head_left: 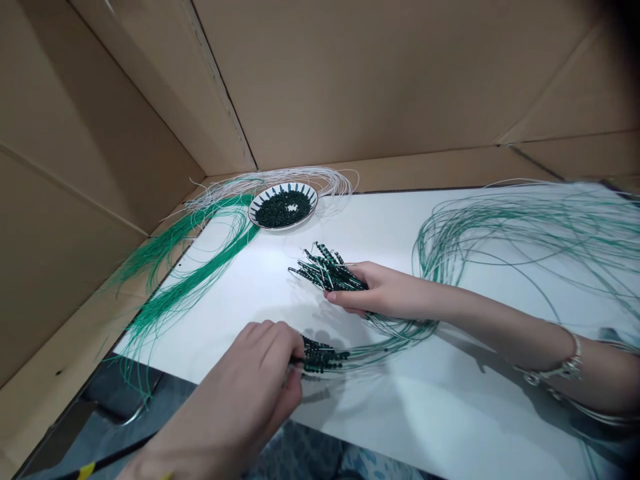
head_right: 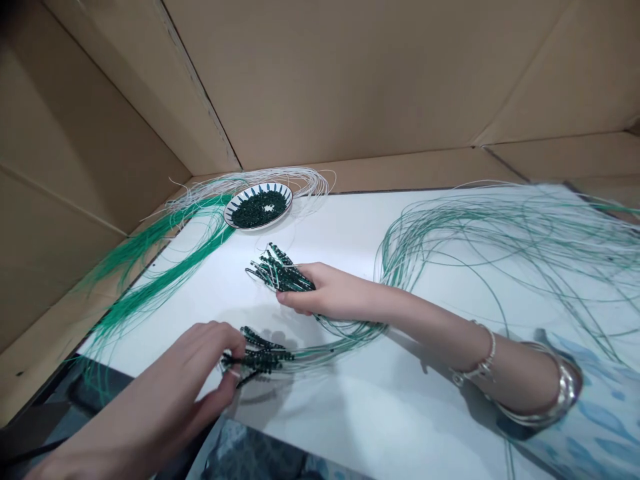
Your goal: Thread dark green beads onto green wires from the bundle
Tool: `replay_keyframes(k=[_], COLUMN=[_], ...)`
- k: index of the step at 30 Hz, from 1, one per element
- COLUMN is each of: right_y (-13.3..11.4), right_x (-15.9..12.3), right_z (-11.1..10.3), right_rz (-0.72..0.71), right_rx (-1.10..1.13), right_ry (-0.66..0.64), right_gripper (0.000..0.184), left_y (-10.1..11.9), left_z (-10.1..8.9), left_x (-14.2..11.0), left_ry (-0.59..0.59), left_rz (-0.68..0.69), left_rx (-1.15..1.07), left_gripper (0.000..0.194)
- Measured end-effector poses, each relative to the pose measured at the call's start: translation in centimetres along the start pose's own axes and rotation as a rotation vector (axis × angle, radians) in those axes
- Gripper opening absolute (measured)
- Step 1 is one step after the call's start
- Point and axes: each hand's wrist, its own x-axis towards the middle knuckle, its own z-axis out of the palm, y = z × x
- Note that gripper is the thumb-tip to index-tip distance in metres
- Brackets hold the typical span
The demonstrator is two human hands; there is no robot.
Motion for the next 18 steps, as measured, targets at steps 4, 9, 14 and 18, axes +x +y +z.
replay_keyframes(k=[4,9,14,18], right_y=[-0.2,-0.4,-0.1,0.0], right_x=[-0.3,-0.1,0.1,0.1], right_z=[0.0,0.3,0.7,0.8], right_rz=[-0.011,-0.032,-0.028,-0.017], right_rx=[0.036,0.046,0.034,0.020], right_ry=[-0.051,-0.076,-0.017,-0.014], right_gripper=[0.035,0.033,0.026,0.023], left_y=[-0.5,-1.6,-1.3,-1.4], left_z=[-1.4,-0.9,-0.7,-0.6], left_x=[2.6,4.4,4.8,4.0], left_ry=[-0.055,0.044,0.125,0.206], left_rz=[-0.056,-0.087,-0.042,-0.042], left_rx=[-0.117,-0.172,-0.201,-0.170], left_gripper=[0.015,0.015,0.014,0.015])
